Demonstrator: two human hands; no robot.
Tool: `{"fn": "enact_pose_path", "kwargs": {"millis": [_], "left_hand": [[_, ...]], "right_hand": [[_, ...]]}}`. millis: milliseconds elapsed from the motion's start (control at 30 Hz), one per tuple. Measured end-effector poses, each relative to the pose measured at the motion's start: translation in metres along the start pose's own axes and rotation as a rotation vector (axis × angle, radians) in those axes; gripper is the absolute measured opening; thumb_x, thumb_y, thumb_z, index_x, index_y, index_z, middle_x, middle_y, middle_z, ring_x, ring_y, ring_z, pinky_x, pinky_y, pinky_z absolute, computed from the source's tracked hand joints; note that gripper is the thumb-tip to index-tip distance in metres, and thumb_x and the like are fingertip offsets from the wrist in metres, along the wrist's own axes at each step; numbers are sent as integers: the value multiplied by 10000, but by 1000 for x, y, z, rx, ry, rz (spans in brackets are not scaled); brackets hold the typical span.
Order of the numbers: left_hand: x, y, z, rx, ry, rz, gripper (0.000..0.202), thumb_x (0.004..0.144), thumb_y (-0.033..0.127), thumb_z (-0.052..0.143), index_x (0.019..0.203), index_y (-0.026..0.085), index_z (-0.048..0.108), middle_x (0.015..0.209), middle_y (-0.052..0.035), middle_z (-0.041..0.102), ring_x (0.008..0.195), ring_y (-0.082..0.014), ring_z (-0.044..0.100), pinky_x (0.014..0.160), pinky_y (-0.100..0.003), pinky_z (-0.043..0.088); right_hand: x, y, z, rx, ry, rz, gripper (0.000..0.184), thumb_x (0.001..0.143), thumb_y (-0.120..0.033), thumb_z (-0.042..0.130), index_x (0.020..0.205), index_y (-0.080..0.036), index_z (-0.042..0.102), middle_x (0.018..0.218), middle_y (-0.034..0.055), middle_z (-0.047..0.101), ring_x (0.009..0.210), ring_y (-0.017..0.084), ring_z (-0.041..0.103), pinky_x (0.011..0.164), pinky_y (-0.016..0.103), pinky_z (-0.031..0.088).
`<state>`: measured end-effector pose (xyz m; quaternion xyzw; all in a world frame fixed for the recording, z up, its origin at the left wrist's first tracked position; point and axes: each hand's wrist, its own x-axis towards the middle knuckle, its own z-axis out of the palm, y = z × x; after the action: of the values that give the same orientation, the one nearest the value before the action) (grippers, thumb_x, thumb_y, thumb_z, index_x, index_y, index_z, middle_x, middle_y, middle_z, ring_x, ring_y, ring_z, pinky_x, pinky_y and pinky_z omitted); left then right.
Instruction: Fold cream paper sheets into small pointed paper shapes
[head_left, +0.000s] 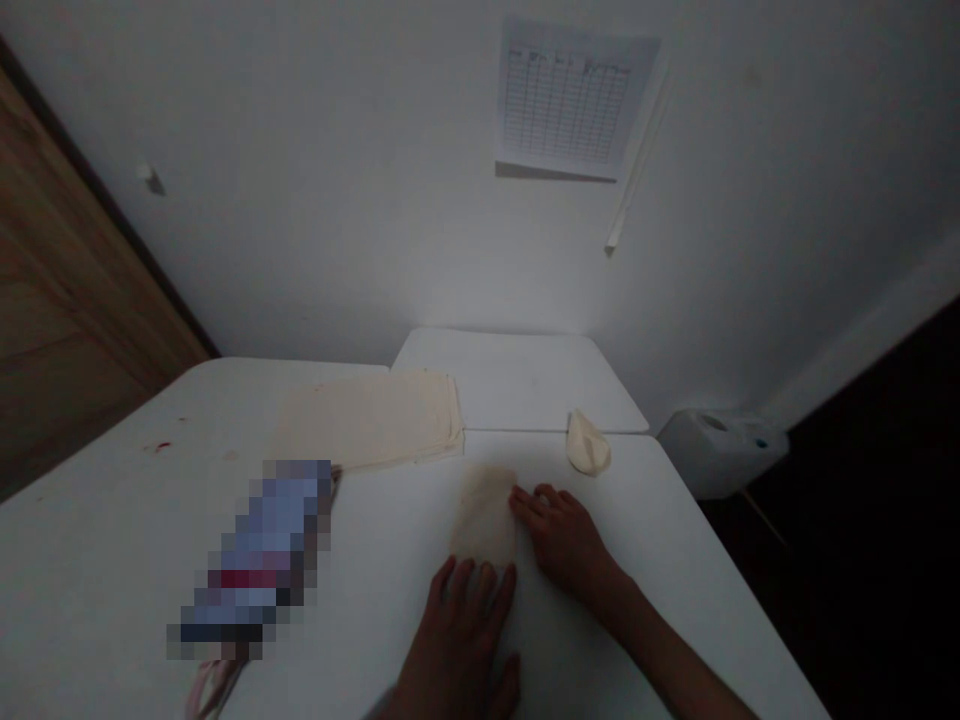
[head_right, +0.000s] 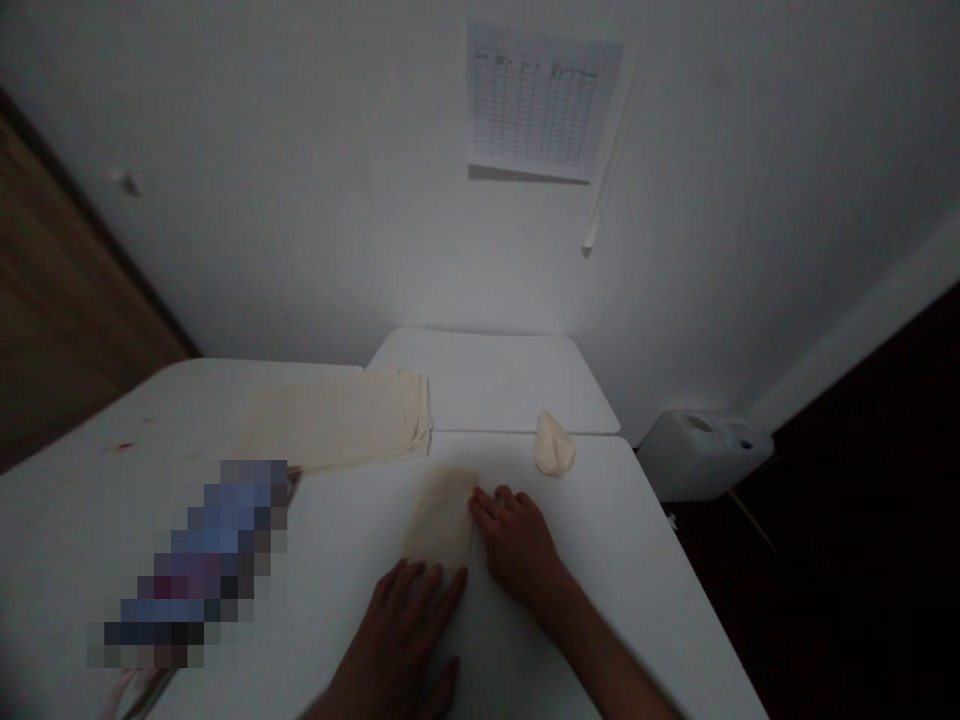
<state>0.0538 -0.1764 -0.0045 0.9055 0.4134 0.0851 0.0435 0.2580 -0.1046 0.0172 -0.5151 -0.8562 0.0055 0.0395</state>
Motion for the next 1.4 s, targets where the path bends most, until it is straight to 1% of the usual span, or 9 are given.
{"fn": "enact_pose_path", "kwargs": {"millis": [333,533,667,767,833,900,1000,1167,1400], "left_hand": [[-3,-9,25,16,69,54,783,775,375,544,1486,218,257,1357,-125,501,1216,-384,408,1023,-594,285],[2,-9,15,-11,30,38,724,785,387,566,1451,223,335,1331,-131,517,1194,-384,440,1009,-586,336],[12,-11,-8,-50,47,-16,430,877,250,483,1302,195,518,1243,-134,571,1121,-315,521,981,-515,420],[23,-20,-20,-70,31,-32,335,902,109,395,1157,171,603,1131,-124,628,1031,-249,589,930,-422,490],[32,-29,-20,-63,12,-41,347,871,49,404,1129,157,610,1206,-126,615,1082,-241,592,942,-396,496],[41,-38,-16,-19,-34,-22,409,834,17,428,1190,143,584,1343,-140,543,1201,-261,540,1002,-412,462],[56,-44,-9,19,-89,-28,516,818,-3,413,1307,139,498,1435,-145,458,1255,-247,506,1019,-389,452],[71,-40,-10,46,-170,-57,554,801,-18,398,1344,83,454,1492,-202,346,1169,-263,583,968,-375,488],[72,-43,-9,27,-155,-72,511,824,72,423,1332,132,444,1502,-177,344,1071,-266,638,871,-391,534]], "right_hand": [[14,4,-2,-28,12,40,538,841,-70,412,1361,-198,468,1434,21,476,1117,258,470,903,382,388],[19,4,-3,-23,19,77,533,853,-88,402,1371,-209,450,1445,30,459,1112,267,474,890,394,379],[18,3,-3,22,57,78,429,938,-262,386,1356,-201,462,1431,36,476,1101,284,477,911,417,375],[16,3,-2,62,75,78,488,942,-430,416,1370,-199,446,1435,42,470,1126,303,462,941,440,366],[15,4,0,85,73,82,517,928,-471,444,1377,-216,440,1443,35,462,1145,308,455,957,450,358],[15,6,1,104,69,85,527,919,-484,464,1380,-231,438,1448,28,456,1159,313,453,979,465,343],[14,9,0,135,69,77,564,906,-519,480,1392,-240,424,1453,25,450,1172,319,451,995,480,332],[10,14,-4,191,42,46,740,827,-667,512,1412,-226,404,1468,43,428,1220,328,419,1023,483,307],[9,19,-9,241,-46,55,991,653,-801,583,1438,-230,384,1528,58,320,1315,339,330,1082,481,229]]}}
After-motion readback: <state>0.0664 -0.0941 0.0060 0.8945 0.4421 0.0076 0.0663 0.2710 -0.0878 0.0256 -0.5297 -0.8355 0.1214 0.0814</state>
